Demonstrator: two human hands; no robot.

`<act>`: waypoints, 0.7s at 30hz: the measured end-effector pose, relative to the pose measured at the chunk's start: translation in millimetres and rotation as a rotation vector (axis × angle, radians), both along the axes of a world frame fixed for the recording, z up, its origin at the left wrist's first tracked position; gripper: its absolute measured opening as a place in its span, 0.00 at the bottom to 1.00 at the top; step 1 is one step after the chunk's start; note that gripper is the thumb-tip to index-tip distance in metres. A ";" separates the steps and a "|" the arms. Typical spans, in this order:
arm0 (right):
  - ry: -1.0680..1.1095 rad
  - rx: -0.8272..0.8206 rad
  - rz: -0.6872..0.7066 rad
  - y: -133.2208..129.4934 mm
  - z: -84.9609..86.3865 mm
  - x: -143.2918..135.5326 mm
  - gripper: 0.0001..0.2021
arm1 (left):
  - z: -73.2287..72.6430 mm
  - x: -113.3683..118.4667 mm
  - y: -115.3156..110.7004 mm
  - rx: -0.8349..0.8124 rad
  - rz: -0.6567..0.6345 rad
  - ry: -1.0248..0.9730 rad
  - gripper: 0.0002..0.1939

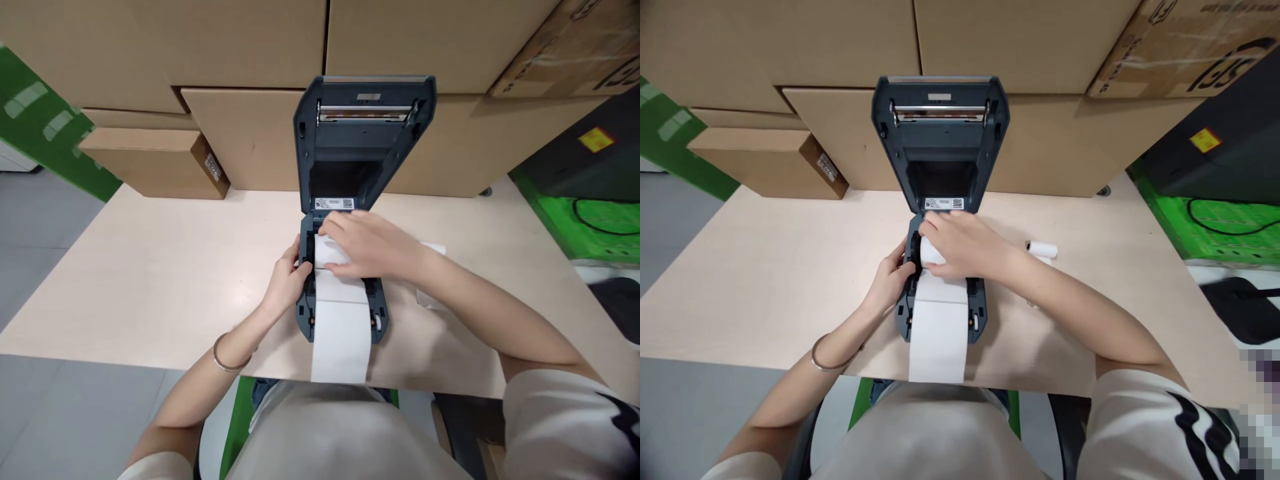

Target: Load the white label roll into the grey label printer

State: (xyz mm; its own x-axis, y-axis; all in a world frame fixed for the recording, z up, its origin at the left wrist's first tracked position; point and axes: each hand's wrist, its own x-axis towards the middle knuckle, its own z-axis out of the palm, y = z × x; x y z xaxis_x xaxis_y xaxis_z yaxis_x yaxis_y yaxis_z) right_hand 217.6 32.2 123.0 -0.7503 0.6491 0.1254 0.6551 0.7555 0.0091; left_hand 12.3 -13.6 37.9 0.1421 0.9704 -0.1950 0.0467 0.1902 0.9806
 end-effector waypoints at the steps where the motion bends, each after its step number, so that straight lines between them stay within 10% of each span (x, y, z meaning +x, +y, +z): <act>1: -0.075 -0.082 -0.046 -4.6 -8.6 -3.9 0.19 | 0.9 0.1 0.0 0.006 0.008 0.017 0.45; 8: -0.200 -0.205 -0.194 -2.8 -25.8 -11.7 0.24 | 1.4 1.0 -0.2 0.045 0.026 0.044 0.44; 14: -0.093 -0.122 -0.221 -27.0 10.7 0.1 0.22 | -4.4 -0.1 1.2 0.107 -0.011 0.088 0.45; 21: 0.131 -0.074 -0.420 -50.2 47.6 77.4 0.29 | -14.4 -2.0 2.8 0.115 -0.023 0.035 0.44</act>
State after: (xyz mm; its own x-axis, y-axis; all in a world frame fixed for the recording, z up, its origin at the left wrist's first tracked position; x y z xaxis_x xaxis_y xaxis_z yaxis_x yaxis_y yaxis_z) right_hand 295.0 -18.0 170.6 -0.4003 0.9051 0.1434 0.8974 0.4188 -0.1386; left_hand 10.3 -10.8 23.5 0.1597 0.9833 -0.0878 0.0840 0.0751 0.9936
